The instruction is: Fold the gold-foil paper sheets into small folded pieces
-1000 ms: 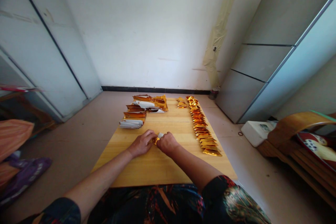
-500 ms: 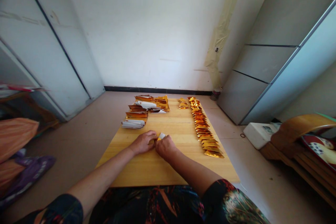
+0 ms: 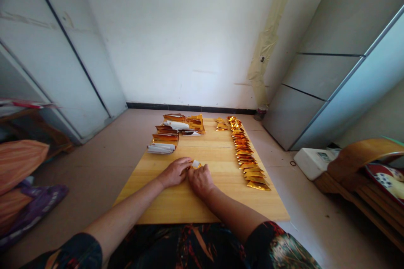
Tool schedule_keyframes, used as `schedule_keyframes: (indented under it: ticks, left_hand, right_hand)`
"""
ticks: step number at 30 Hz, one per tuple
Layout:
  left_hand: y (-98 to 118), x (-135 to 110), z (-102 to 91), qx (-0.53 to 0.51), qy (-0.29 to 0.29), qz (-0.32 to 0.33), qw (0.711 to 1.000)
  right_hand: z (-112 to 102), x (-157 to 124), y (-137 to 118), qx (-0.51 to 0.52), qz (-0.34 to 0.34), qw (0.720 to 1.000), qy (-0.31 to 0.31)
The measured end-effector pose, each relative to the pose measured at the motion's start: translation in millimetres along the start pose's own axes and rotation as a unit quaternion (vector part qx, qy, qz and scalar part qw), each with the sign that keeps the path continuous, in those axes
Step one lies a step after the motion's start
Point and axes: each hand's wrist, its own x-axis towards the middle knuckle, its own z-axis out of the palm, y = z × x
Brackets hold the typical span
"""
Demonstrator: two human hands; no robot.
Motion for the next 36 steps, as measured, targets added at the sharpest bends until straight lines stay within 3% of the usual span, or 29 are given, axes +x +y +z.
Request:
schedule_keyframes:
  ticks: [7,13,22,30,36]
  left_hand:
    - [8.1,-0.3,6.6,0.048,0.029,-0.002,0.998]
    - [9.6,0.1,5.1,0.018,0.041,-0.03,0.999]
    - [-2.8,2.9,13.7,-0.013,0.053,-0.066,0.996]
    - [-2.7,9.9,11.8,-0.025,0.022,-0.095,0.995]
    - [-1.4,11.4,12.7,-0.048,0.035,-0.14,0.988]
  right_hand:
    - [15.3,-12.8,15.3,0.02,-0.022,0.998,0.059]
    - [26.4,-15.2,23.6,0.069,0.085,0.989,0.103]
    - [27.6,-11.1,22.9,0.126,0.179,0.973,0.068]
    - [20.7,-7.6,32.0,0.12,0.169,0.978,0.036]
    - [16.7,-7.1,32.6,0.143,0.184,0.972,0.02]
